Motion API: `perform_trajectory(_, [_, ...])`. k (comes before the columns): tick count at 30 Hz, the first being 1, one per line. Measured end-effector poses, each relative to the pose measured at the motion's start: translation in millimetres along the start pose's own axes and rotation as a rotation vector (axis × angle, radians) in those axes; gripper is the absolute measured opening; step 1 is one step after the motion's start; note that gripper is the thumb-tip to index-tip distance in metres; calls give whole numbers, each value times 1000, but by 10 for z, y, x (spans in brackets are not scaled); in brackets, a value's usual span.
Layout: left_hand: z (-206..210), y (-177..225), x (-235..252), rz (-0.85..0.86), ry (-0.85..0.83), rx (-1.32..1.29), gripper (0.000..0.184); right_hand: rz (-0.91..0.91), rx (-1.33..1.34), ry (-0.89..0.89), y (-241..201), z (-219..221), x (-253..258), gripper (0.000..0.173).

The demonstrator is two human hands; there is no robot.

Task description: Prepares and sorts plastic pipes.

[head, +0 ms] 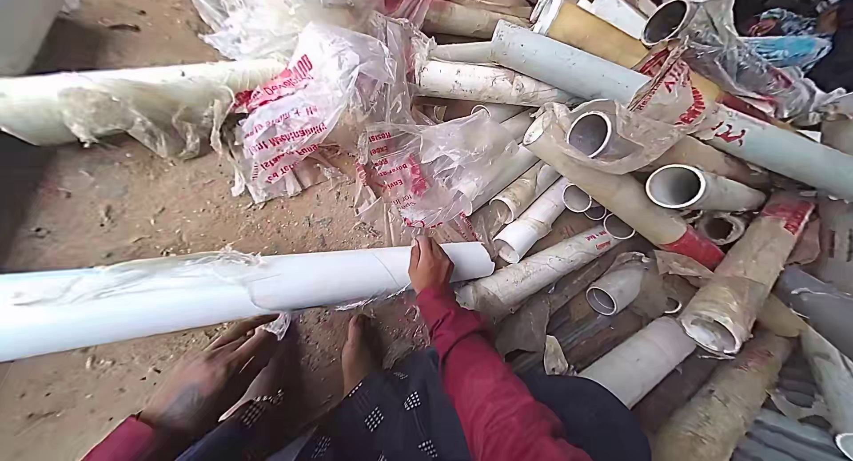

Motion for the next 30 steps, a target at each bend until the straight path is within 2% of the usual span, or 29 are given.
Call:
perform_trajectory(1, [17, -164, -108, -28, 165, 9, 35, 138, 69, 9, 158, -98, 21, 27])
perform_trajectory(2, [14, -260, -171, -92, 240, -9, 35, 283, 108, 28, 373, -205, 69, 29])
perform_trajectory(3, [12, -325, -211, -179, 239, -43, 38, 411, 125, 55, 617, -296, 138, 32])
perform_trajectory(5, [86, -404, -271, -336, 112, -133, 44, 605, 143, 30, 1167, -365, 264, 35])
perform_trajectory(6, [138, -414, -283, -381, 41, -178, 47, 689, 200, -15, 1402, -356, 299, 35])
perform_trajectory(8, [205, -415, -257, -368, 21, -208, 49, 761, 413, -65, 1679, -312, 326, 32])
perform_trajectory(11, [153, -385, -232, -358, 94, -174, 51, 734, 545, -73, 1706, -394, 368, 29])
perform_trajectory(14, [6, -397, -295, -306, 357, -103, 48, 701, 492, -22, 1435, -765, 428, 26])
perform_trajectory(17, [-315, -215, -322, -181, 516, 60, 65, 672, 386, -41, 1245, -1193, 303, 24])
perform_trajectory(19, [-468, -114, -361, -142, 520, 168, 71, 688, 368, -71, 1223, -1286, 127, 24])
perform_trajectory(22, [-375, -67, -502, -97, 415, 252, 68, 761, 331, -138, 1414, -1128, -149, 27])
perform_trajectory(23, [-306, -66, -537, -83, 376, 275, 64, 776, 316, -141, 1442, -1096, -178, 27])
perform_trajectory(25, [-201, -63, -571, -58, 332, 319, 43, 742, 191, -118, 1404, -1090, -169, 29])
perform_trajectory(26, [-164, -54, -574, -50, 310, 307, 29, 673, 70, -91, 1316, -1123, -172, 33])
perform_trajectory(28, [-134, -49, -527, -21, 276, 302, 13, 401, -86, 5, 967, -1145, -175, 37])
perform_trajectory(30, [-128, -18, -490, 19, 246, 275, 8, 106, -20, 4, 523, -969, -290, 36])
Point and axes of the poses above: each hand's wrist, its own x-axis towards the middle knuckle, its own z-axis out of the palm, y = z × x, the point moved 6 cm from there along x, towards the middle knuckle, and after that the axes turned 6 degrees about z, right-handed, at the moved point
